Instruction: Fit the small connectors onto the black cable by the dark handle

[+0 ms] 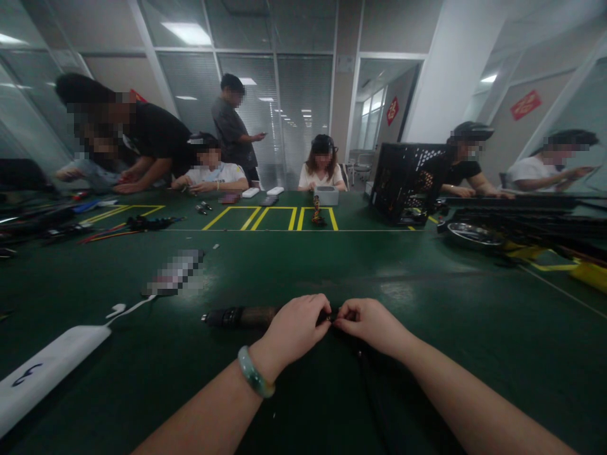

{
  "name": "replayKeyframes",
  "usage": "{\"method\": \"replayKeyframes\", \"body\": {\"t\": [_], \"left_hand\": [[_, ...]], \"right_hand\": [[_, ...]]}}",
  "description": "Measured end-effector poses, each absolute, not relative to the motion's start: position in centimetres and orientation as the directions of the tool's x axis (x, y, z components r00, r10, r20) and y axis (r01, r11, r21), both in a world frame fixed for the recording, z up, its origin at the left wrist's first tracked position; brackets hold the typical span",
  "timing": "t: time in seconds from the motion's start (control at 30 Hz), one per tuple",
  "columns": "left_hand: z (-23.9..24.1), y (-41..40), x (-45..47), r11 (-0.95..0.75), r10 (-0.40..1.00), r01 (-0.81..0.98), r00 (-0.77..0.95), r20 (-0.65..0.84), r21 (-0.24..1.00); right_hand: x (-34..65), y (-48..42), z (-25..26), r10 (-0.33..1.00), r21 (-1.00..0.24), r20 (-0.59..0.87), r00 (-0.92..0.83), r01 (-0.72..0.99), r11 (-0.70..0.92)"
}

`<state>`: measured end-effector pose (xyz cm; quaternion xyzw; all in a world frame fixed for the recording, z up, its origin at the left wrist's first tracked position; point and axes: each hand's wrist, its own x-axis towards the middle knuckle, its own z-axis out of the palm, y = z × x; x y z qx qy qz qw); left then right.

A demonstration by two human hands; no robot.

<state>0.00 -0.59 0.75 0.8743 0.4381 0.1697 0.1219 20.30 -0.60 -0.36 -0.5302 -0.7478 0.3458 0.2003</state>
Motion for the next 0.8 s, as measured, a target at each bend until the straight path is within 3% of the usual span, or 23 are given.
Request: {"method": "replayKeyframes", "body": {"t": [0.27,0.8], "left_hand": [[0.45,-0.52,0.16,-0.628,0.777,0.712,0.594,0.207,0.314],[0.49,-0.61,0.1,-0.637,0.77,0.692,0.596,0.229,0.34]], "right_hand": [[20.27,-0.44,-0.52,0.936,-0.707,-0.065,-0.347,0.678,0.202],[20.31,-0.54,-0.38,0.937,-0.724,-0.064,-0.342,0.663,0.192]]}}
